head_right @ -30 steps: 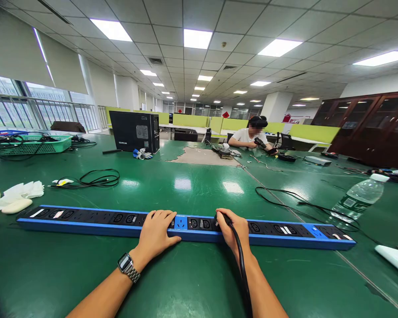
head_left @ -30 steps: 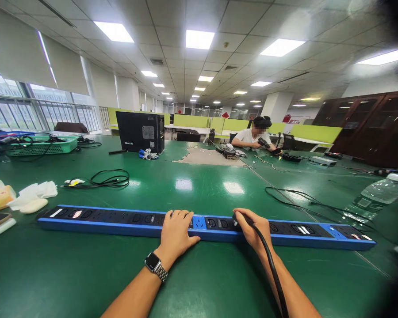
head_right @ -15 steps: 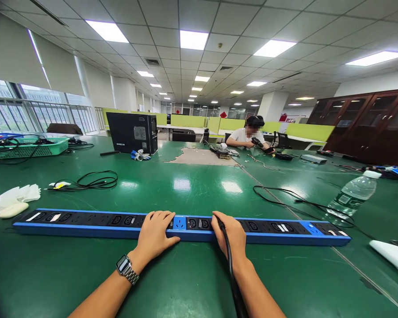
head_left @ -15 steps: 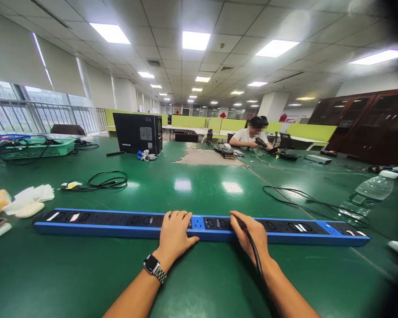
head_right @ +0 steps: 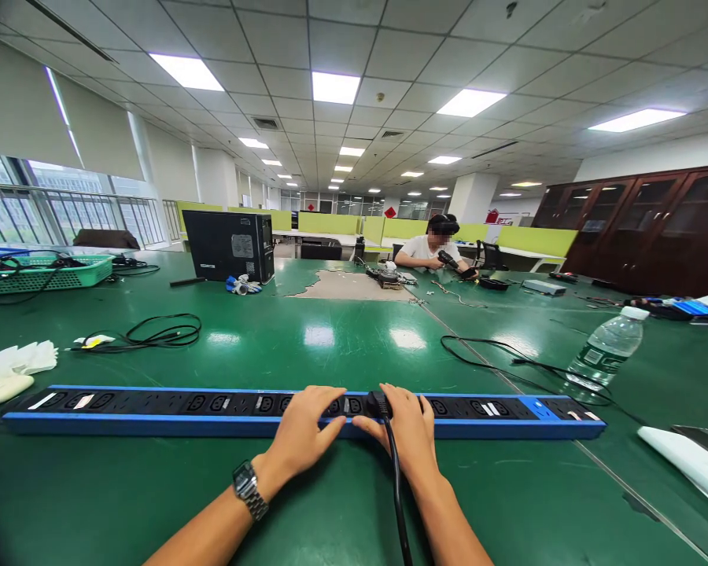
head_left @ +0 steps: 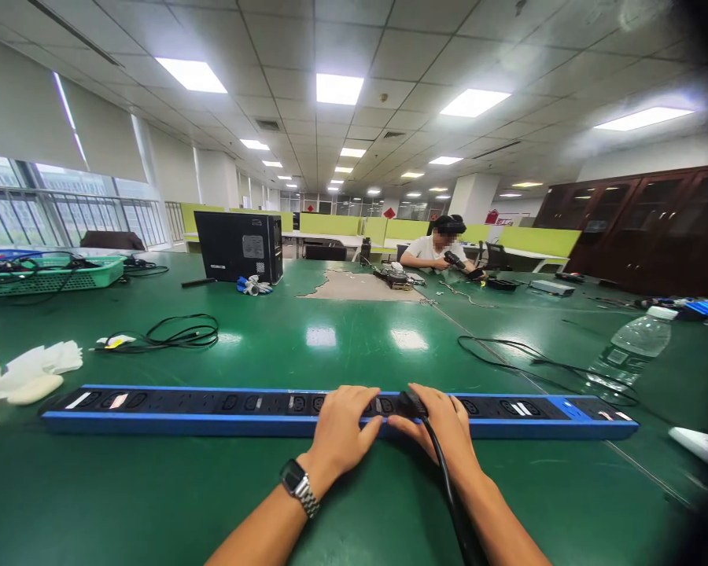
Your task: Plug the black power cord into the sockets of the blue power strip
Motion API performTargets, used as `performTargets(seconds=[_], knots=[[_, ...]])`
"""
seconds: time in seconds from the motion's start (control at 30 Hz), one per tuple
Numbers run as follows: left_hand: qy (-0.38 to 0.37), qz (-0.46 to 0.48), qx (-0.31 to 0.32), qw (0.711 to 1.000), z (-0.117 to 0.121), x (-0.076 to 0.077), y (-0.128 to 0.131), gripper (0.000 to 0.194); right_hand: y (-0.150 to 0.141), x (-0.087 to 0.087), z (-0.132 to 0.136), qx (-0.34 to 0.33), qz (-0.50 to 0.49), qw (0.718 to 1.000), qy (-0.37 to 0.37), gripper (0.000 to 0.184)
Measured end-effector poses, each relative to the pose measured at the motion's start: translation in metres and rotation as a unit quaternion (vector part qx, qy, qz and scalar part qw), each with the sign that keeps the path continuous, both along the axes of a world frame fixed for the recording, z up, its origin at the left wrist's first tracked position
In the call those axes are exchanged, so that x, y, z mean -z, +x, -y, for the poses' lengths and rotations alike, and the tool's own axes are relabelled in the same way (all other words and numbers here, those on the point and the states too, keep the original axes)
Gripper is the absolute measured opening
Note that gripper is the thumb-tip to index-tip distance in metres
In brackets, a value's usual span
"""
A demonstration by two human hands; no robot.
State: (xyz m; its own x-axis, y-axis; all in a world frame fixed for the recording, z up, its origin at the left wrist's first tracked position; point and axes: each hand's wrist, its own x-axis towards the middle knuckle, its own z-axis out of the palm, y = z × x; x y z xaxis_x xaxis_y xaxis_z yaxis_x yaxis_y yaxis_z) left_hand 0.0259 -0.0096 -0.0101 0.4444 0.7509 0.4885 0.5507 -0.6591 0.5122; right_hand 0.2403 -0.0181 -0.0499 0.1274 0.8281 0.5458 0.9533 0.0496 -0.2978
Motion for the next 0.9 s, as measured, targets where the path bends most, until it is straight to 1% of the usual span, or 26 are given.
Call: performTargets(seconds=[0.1,0.17,0.27,0.3,0.37,0.43,0.47,0.5,0.57,0.67,0.73,0.83,0.9], knots=[[-0.005,-0.021,0.025,0.999,-0.002,-0.005,0.033,0.04,0.007,0.002,0.001,-0.031,0.013,0.999,-0.008,0.05],[-0.008,-0.049,0.026,0.998,-0.005,-0.007,0.053,0.04,0.009,0.003,0.002,-0.046,0.02,0.999,-0.013,0.054],[-0.016,-0.069,0.008,0.997,-0.009,-0.009,0.073,0.032,0.01,0.003,0.003,-0.057,0.015,0.998,-0.018,0.062],[-0.018,-0.069,0.004,0.997,-0.009,-0.01,0.077,0.03,0.009,0.003,0.004,-0.056,0.01,0.998,-0.019,0.062],[-0.015,-0.054,0.005,0.998,-0.007,-0.013,0.079,0.028,0.007,0.001,0.004,-0.046,0.002,0.999,-0.023,0.056],[0.002,-0.022,0.01,1.0,-0.005,-0.019,0.075,0.031,0.005,-0.001,0.004,-0.035,0.002,0.999,-0.029,0.048],[0.015,-0.003,0.01,1.0,-0.004,-0.023,0.071,0.032,0.003,-0.002,0.004,-0.029,0.003,0.999,-0.032,0.047],[0.028,0.014,0.007,0.999,-0.004,-0.027,0.064,0.034,0.002,-0.003,0.004,-0.025,0.004,0.999,-0.033,0.05],[0.047,0.038,-0.014,0.998,-0.008,-0.033,0.044,0.037,0.001,-0.004,0.004,-0.011,0.0,0.999,-0.033,0.061],[0.046,0.078,-0.09,0.992,-0.022,-0.035,-0.005,0.036,-0.001,-0.005,0.004,0.005,-0.012,0.999,-0.041,0.077],[0.03,0.108,-0.136,0.984,-0.032,-0.03,-0.047,0.033,-0.001,-0.005,0.004,0.0,-0.017,0.999,-0.046,0.081],[0.005,0.103,-0.139,0.985,-0.038,-0.018,-0.107,0.033,0.0,-0.003,0.003,-0.009,-0.019,0.999,-0.038,0.077],[-0.014,0.093,-0.129,0.987,-0.035,-0.011,-0.137,0.035,0.001,-0.002,0.003,-0.011,-0.019,0.999,-0.032,0.074]])
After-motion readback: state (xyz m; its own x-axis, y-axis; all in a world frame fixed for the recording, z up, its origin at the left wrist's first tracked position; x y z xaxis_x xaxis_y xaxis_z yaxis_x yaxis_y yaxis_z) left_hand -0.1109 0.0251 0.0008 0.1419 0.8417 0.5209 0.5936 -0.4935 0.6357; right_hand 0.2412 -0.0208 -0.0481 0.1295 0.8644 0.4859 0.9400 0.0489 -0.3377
